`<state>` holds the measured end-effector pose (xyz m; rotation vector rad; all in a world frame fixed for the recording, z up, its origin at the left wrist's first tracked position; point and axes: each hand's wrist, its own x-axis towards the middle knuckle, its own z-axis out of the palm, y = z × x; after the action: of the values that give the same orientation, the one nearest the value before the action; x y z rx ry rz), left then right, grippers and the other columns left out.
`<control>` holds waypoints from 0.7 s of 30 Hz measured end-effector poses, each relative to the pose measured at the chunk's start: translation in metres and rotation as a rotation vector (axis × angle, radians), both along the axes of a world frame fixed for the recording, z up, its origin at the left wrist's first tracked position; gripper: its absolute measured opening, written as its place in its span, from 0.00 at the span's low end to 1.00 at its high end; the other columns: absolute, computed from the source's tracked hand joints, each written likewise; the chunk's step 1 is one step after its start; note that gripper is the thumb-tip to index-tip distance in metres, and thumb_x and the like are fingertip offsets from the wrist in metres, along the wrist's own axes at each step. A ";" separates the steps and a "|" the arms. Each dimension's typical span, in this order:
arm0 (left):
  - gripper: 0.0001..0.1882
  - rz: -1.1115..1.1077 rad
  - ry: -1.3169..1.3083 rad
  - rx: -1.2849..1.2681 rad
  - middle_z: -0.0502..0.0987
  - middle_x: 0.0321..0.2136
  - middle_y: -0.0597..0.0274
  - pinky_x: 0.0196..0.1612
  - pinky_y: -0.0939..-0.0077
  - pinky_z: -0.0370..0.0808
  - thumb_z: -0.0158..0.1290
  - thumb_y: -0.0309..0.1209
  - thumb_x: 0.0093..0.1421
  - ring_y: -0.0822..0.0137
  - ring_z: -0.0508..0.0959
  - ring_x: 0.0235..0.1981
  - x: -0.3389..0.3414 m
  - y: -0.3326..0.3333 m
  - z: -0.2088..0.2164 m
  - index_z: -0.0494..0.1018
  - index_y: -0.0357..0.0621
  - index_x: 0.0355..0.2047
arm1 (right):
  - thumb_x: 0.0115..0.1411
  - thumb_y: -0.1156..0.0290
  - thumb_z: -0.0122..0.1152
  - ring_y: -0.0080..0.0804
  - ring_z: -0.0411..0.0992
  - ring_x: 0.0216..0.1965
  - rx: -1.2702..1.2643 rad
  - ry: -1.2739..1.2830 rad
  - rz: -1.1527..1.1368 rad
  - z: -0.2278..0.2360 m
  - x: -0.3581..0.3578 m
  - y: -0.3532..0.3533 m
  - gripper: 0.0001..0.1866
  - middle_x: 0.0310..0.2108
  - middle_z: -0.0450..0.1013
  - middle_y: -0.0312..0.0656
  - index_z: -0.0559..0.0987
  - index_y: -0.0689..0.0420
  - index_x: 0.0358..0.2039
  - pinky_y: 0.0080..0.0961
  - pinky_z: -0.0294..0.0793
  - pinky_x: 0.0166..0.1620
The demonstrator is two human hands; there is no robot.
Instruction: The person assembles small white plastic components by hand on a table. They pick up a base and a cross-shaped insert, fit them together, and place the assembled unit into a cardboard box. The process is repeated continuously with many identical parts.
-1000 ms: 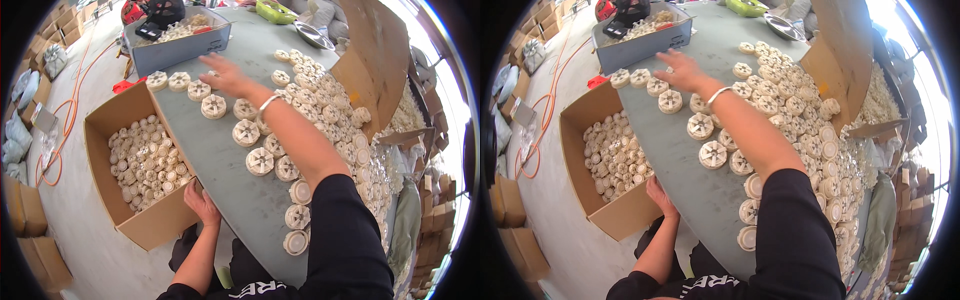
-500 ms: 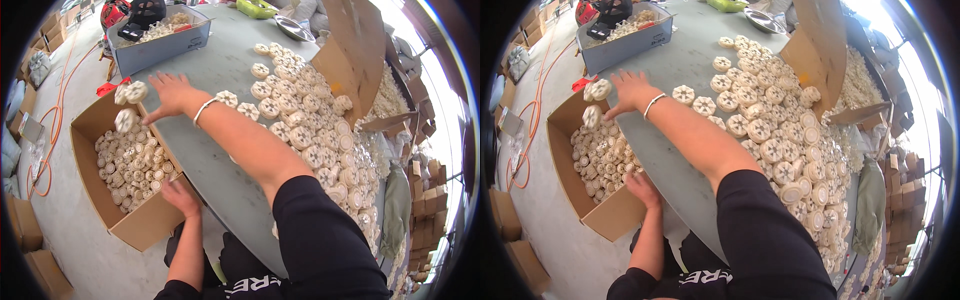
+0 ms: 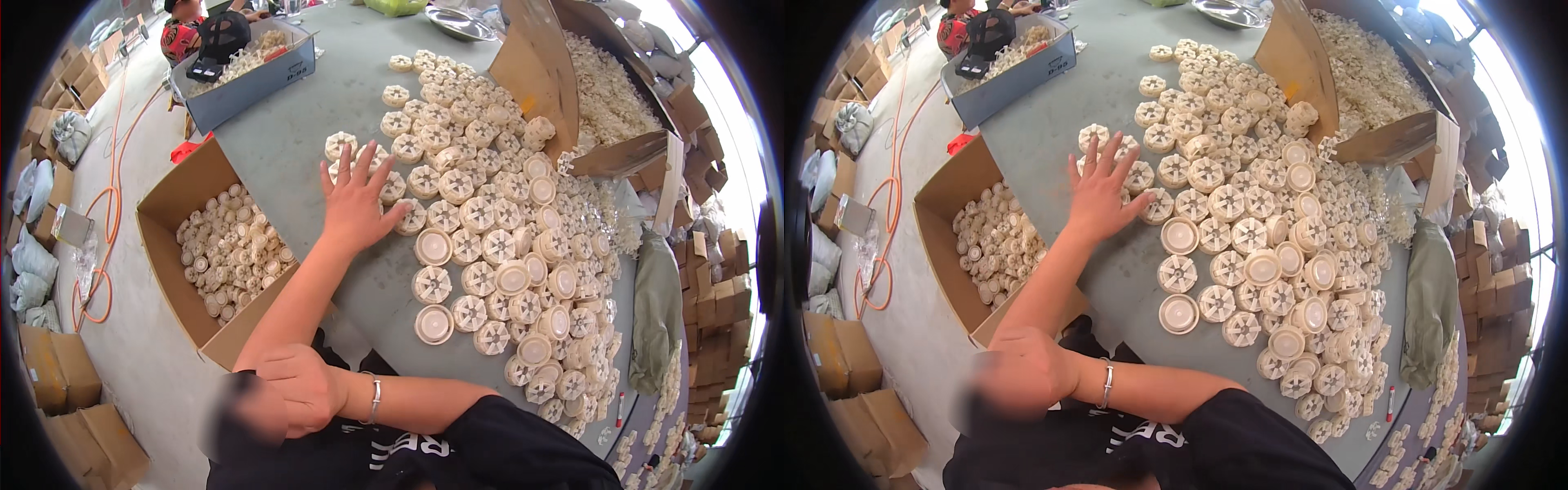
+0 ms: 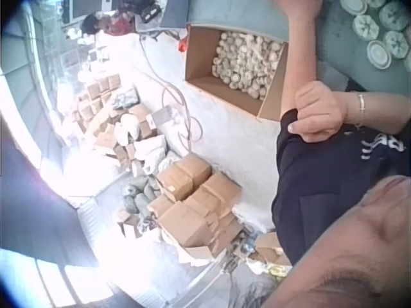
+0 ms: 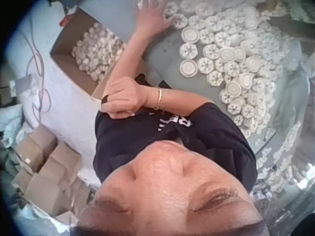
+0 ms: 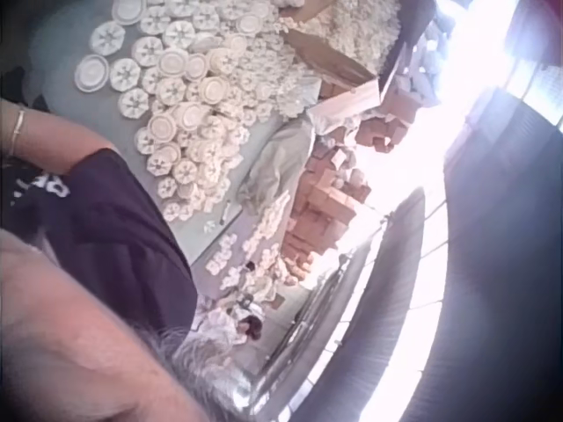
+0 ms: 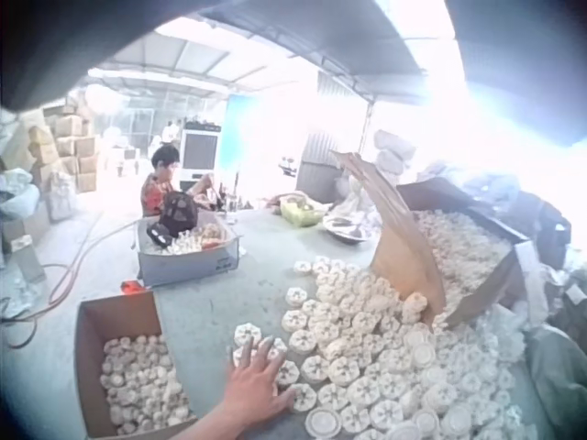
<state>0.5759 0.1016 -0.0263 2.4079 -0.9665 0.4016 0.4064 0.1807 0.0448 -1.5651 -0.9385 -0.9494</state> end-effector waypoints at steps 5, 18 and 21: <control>0.34 0.052 0.094 0.209 0.60 0.78 0.66 0.75 0.18 0.38 0.52 0.64 0.69 0.43 0.49 0.81 0.025 -0.011 -0.004 0.71 0.72 0.72 | 0.52 0.85 0.70 0.37 0.69 0.21 0.138 0.243 -0.038 -0.053 0.003 0.008 0.14 0.23 0.71 0.37 0.83 0.58 0.39 0.34 0.69 0.28; 0.34 0.619 0.176 0.330 0.59 0.79 0.65 0.72 0.12 0.45 0.51 0.63 0.70 0.49 0.51 0.81 0.121 0.144 0.000 0.70 0.73 0.73 | 0.60 0.77 0.66 0.40 0.74 0.23 0.187 0.513 -0.116 -0.081 0.023 0.023 0.08 0.22 0.73 0.38 0.79 0.53 0.39 0.38 0.72 0.30; 0.33 0.908 -0.018 0.377 0.59 0.78 0.59 0.74 0.20 0.49 0.56 0.57 0.70 0.51 0.54 0.80 0.138 0.159 -0.001 0.70 0.67 0.72 | 0.59 0.76 0.66 0.43 0.74 0.22 0.197 0.640 -0.090 -0.086 0.030 0.030 0.07 0.21 0.72 0.40 0.77 0.54 0.37 0.40 0.72 0.29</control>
<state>0.7140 0.2603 -0.0268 3.0906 0.1384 0.5826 0.4363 0.2107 -0.0411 -1.6015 -0.3166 -0.5186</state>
